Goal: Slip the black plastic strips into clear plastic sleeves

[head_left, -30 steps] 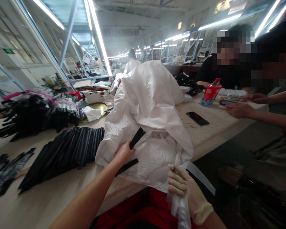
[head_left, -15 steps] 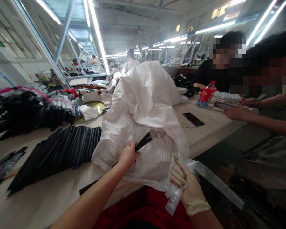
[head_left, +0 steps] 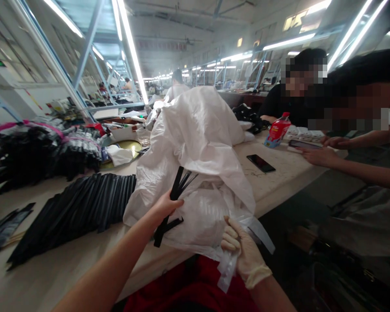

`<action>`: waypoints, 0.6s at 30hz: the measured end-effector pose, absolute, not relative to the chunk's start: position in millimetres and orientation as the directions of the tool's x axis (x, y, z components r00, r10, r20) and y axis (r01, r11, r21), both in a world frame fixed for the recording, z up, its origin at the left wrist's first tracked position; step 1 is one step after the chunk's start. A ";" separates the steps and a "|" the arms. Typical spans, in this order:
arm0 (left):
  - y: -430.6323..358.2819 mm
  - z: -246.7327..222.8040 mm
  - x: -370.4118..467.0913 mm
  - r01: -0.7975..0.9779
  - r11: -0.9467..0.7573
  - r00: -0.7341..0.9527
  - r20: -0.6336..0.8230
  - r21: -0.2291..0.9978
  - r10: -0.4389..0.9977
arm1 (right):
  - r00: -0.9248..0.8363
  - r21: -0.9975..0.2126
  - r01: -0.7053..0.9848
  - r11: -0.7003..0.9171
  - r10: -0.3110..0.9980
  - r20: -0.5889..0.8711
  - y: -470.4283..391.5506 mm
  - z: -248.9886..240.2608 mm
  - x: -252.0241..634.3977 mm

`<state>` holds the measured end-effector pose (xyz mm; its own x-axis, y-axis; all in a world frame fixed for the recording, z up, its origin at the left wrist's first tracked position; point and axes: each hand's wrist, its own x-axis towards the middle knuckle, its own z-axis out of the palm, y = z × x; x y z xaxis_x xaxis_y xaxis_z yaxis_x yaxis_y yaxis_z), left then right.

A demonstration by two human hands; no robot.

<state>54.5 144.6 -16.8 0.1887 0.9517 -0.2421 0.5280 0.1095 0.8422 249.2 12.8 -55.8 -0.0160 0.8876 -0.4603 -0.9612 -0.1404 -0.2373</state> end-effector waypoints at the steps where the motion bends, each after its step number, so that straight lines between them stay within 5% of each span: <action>1: 141.1 -13.5 52.1 0.476 0.162 0.193 -0.282 0.864 0.940 | -0.043 -0.210 -0.964 -0.163 0.875 -0.482 14.7 -56.2 246.6; 8: 115.0 -15.6 49.3 0.194 0.442 0.228 -0.479 0.876 0.848 | -0.075 -0.238 -0.932 -0.275 0.786 -0.614 25.1 -57.8 231.4; 12: 102.9 -15.6 53.3 0.122 0.501 0.256 -0.515 0.857 0.818 | 0.053 -0.409 -0.866 -0.288 0.760 -0.648 34.2 -66.6 219.2; 18: 87.5 -13.4 62.7 0.113 0.461 0.285 -0.474 0.880 0.833 | 0.089 -0.771 -0.574 -0.277 0.915 -0.394 35.9 -90.0 202.9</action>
<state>62.7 87.5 -13.4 0.2848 0.8335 -0.4735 0.1130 0.4613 0.8800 202.9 35.9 -90.0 0.0886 0.9148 -0.3940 -0.5737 -0.2765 -0.7710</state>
